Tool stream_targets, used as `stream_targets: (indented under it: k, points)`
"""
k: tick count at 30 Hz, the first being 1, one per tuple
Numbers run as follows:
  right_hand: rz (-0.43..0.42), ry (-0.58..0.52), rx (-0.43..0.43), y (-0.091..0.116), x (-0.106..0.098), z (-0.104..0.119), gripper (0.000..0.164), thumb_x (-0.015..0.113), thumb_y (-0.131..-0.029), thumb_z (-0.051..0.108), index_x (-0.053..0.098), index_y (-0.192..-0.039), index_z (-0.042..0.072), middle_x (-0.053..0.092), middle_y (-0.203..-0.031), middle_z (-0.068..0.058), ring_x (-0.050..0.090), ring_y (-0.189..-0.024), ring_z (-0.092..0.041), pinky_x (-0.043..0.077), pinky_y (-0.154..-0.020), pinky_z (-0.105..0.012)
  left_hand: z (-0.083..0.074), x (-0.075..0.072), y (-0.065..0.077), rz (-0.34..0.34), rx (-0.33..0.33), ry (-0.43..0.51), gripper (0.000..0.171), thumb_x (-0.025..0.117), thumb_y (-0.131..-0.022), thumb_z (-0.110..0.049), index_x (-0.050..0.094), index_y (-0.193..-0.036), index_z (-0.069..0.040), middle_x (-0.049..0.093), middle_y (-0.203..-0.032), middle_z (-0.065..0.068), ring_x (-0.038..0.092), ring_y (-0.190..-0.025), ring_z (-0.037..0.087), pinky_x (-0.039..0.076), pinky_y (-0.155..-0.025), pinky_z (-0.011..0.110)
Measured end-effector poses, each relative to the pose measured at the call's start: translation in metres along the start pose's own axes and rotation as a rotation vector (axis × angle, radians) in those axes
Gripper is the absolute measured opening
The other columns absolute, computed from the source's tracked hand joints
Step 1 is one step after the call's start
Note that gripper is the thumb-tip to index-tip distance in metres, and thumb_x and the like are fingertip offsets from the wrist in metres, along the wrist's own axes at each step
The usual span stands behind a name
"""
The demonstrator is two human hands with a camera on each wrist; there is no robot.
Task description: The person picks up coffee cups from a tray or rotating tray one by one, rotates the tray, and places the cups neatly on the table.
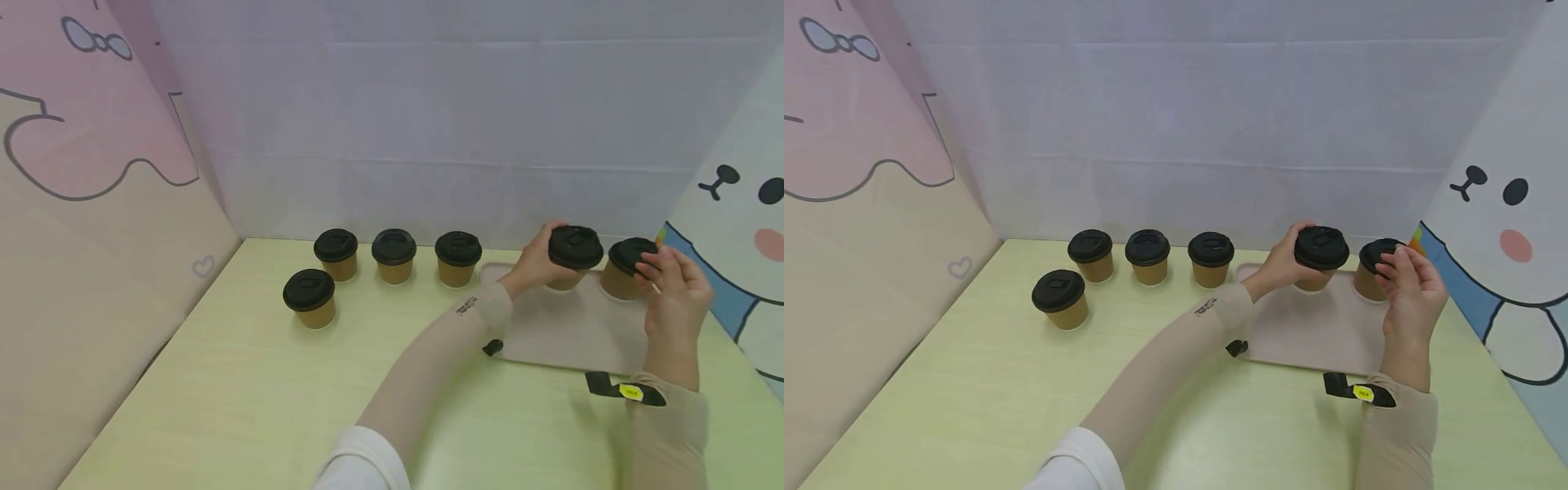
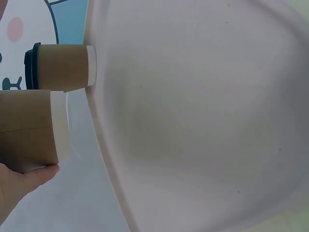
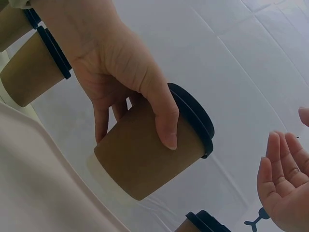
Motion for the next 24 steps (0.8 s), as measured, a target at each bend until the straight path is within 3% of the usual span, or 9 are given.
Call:
stream_targets:
  k: [8,24]
  points:
    - [0.023,-0.009,-0.013,0.0,0.004,-0.001,0.036,0.081,-0.068,0.011,0.066,-0.097,-0.003,0.067,-0.073,-0.01,0.063,-0.055,-0.017,0.051,-0.048,-0.022,0.001,-0.006,0.001,-0.001,0.017,-0.006,0.091,0.084,-0.064,-0.013,0.031,-0.138,-0.02,0.047,-0.138,0.001,0.047,-0.123,0.009,0.034,-0.099,0.016]
    - [0.052,0.008,-0.048,0.003,0.006,-0.003,0.032,0.077,-0.073,0.009,0.065,-0.099,-0.005,0.067,-0.074,-0.01,0.063,-0.058,-0.017,0.051,-0.049,-0.021,-0.011,-0.019,0.014,0.047,0.075,-0.028,0.091,0.081,-0.069,-0.012,0.027,-0.142,-0.017,0.042,-0.142,0.004,0.045,-0.127,0.014,0.036,-0.101,0.02]
Point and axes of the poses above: each hand's wrist, its own y-axis away from the middle knuckle, its own x-axis out of the palm, z = x × y, the point moved 8 cm from there along -y, towards the middle knuckle
